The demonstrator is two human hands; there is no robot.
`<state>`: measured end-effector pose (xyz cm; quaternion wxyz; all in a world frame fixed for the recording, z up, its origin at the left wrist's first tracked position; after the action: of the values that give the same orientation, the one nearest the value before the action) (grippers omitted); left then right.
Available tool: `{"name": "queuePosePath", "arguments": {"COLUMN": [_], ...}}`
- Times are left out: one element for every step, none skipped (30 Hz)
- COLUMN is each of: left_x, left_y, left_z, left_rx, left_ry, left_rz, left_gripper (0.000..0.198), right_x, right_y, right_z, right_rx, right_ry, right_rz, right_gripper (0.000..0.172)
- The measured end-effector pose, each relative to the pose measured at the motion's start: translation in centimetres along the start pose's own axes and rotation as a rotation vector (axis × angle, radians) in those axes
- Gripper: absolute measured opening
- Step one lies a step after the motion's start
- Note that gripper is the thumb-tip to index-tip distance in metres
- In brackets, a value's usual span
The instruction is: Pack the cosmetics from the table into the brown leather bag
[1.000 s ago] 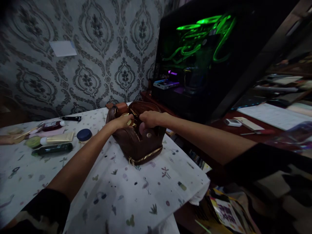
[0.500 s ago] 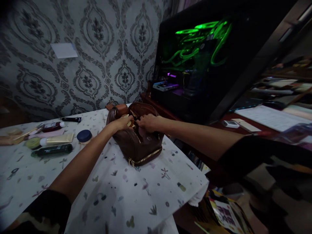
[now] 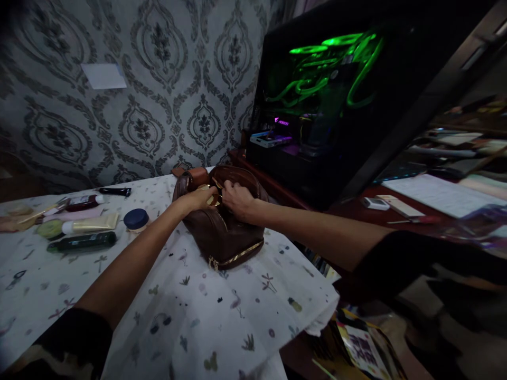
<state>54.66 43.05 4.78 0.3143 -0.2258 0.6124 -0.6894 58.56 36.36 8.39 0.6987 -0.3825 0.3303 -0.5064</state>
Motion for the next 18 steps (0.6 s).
{"name": "queuePosePath", "arguments": {"left_x": [-0.1, -0.1, -0.1, -0.1, -0.1, -0.1, 0.0, 0.1, 0.1, 0.2, 0.2, 0.2, 0.2, 0.2, 0.1, 0.1, 0.0, -0.1], "left_y": [0.0, 0.1, 0.0, 0.0, 0.0, -0.1, -0.2, -0.2, -0.2, -0.3, -0.3, -0.3, -0.3, -0.3, -0.3, -0.3, -0.4, -0.4], "left_z": [0.0, 0.0, 0.0, 0.1, 0.1, 0.1, 0.0, -0.1, -0.2, -0.2, -0.3, -0.3, -0.2, -0.1, 0.1, 0.2, 0.4, 0.5], "left_rx": [-0.001, -0.002, -0.002, -0.002, -0.002, -0.002, -0.003, -0.004, -0.005, -0.006, -0.005, -0.003, 0.0, 0.003, 0.004, 0.005, 0.006, 0.006], "left_ry": [0.002, 0.005, 0.009, 0.013, 0.015, 0.014, 0.011, 0.005, -0.001, -0.004, -0.005, -0.001, 0.006, 0.014, 0.024, 0.034, 0.044, 0.054], "left_rz": [0.003, 0.007, 0.01, 0.014, 0.016, 0.019, 0.021, 0.023, 0.025, 0.026, 0.028, 0.029, 0.031, 0.033, 0.036, 0.04, 0.045, 0.051], "left_gripper": [0.047, 0.047, 0.047, 0.047, 0.047, 0.047, 0.047, 0.047, 0.047, 0.047, 0.046, 0.044, 0.043, 0.043, 0.043, 0.044, 0.044, 0.044], "right_x": [-0.1, -0.2, -0.2, -0.3, -0.3, -0.3, -0.2, -0.2, -0.1, 0.0, 0.1, 0.2, 0.2, 0.2, 0.2, 0.2, 0.3, 0.3], "right_y": [0.0, 0.1, 0.2, 0.2, 0.3, 0.2, 0.2, 0.1, 0.0, -0.1, -0.1, -0.2, -0.2, -0.3, -0.3, -0.2, -0.1, 0.0], "right_z": [-0.1, -0.1, -0.1, -0.1, 0.0, 0.2, 0.4, 0.7, 1.0, 1.2, 1.3, 1.4, 1.4, 1.4, 1.5, 1.6, 1.6, 1.7], "right_rx": [0.0, -0.002, -0.005, -0.009, -0.018, -0.035, -0.059, -0.088, -0.118, -0.146, -0.169, -0.188, -0.206, -0.224, -0.239, -0.249, -0.253, -0.25], "right_ry": [0.003, 0.003, 0.0, -0.002, -0.003, -0.005, -0.001, 0.005, 0.006, 0.002, -0.007, -0.017, -0.028, -0.031, -0.021, -0.007, 0.004, 0.013], "right_rz": [0.017, 0.03, 0.037, 0.04, 0.044, 0.05, 0.052, 0.053, 0.048, 0.04, 0.028, 0.022, 0.021, 0.023, 0.025, 0.024, 0.021, 0.019], "right_gripper": [0.04, 0.041, 0.041, 0.04, 0.039, 0.038, 0.037, 0.036, 0.034, 0.032, 0.029, 0.026, 0.024, 0.023, 0.023, 0.024, 0.025, 0.025]}}
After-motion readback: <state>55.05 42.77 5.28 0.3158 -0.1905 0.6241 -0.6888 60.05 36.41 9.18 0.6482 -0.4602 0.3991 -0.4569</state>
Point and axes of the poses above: each hand's wrist, its own x-axis away from the middle knuckle, its own y-axis out of the palm, z = x × y, the point moved 10 cm from there along -x, towards the middle knuckle, and after that the axes turned 10 degrees about z, right-handed, at the moved point
